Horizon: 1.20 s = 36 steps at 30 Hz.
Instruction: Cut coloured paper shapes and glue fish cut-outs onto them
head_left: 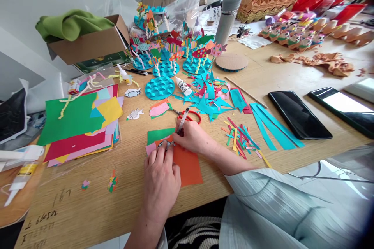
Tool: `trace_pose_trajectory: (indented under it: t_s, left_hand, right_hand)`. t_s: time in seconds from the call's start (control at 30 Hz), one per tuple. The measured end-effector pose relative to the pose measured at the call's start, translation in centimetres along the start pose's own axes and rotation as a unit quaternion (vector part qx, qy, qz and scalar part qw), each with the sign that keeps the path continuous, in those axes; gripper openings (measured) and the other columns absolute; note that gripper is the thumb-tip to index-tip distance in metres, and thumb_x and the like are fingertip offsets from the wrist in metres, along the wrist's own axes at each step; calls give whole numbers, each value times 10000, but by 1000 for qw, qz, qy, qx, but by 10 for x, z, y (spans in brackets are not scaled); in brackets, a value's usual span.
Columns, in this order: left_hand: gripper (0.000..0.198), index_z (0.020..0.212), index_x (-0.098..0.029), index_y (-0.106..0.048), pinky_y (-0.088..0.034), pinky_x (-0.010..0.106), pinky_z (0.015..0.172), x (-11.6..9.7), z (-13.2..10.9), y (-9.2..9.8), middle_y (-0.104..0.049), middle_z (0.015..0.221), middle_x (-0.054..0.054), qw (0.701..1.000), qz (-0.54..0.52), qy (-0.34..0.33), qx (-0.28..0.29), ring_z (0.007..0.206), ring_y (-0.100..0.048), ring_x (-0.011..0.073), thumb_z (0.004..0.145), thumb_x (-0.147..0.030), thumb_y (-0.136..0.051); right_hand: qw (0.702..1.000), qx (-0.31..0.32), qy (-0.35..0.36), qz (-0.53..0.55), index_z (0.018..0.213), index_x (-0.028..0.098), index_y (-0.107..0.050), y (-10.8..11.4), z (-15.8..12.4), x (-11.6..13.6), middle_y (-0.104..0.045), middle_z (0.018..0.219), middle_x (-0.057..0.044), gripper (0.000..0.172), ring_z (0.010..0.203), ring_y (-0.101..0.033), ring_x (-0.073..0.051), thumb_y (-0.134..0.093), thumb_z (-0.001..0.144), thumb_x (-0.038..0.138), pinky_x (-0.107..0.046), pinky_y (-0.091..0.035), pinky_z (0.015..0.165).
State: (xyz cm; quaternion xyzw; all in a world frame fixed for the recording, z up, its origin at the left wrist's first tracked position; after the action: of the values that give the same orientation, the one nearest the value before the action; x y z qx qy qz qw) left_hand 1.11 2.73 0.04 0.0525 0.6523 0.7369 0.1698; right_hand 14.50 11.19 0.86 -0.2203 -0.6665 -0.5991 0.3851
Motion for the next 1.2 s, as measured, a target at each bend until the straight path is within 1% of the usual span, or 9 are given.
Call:
trace_pose_trajectory:
  t_s: [0.23,0.47,0.73,1.0,1.2]
  left_hand:
    - [385,1154,-121,-618,-440,480,958,-1,0,2,-597,1274,111,1000,-2,-1,-2,1069,-528,292,814,-73,-442]
    - [376,1133,-127,-625,-450,480,944,-1,0,3,-606,1265,113,1000,9,-2,-7,1058,-536,290,810,-70,-439]
    - [391,1159,-133,-613,-447,482,952,0,-1,1,-591,1288,110,1000,16,-1,-1,1082,-537,290,813,-72,-441]
    - [397,1158,-130,-617,-449,487,944,0,1,2,-596,1280,113,1000,13,1,0,1078,-533,291,809,-65,-437]
    - [386,1143,-138,-620,-454,480,941,-2,1,4,-602,1273,117,1000,17,0,0,1067,-544,289,808,-68,-441]
  right_hand:
    - [1000,0,9,0,632,183,-474,0,0,1,-528,574,18,148,514,-492,-94,-579,725,137,-201,-329,499]
    - [1000,0,26,2,638,184,-467,1,-1,-1,-530,592,14,140,522,-491,-94,-573,714,131,-200,-318,497]
    - [999,18,21,-24,626,177,-485,4,-2,2,-535,568,12,133,501,-461,-88,-575,718,141,-200,-312,500]
    - [998,35,14,-46,595,171,-491,6,-3,5,-529,542,13,157,481,-442,-85,-578,725,150,-212,-300,501]
    - [999,30,17,-39,554,185,-440,6,-3,6,-487,507,28,218,458,-425,-80,-576,717,134,-214,-282,484]
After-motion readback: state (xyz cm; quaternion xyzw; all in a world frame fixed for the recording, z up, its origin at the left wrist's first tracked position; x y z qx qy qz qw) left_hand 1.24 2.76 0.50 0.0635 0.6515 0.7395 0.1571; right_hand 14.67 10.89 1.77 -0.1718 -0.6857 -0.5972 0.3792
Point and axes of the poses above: each hand's wrist, its own z-axis towards the middle knuckle, its own y-axis out of the back of the hand, x = y × z, the point moved 2 cm from there along z, towards the middle knuckle
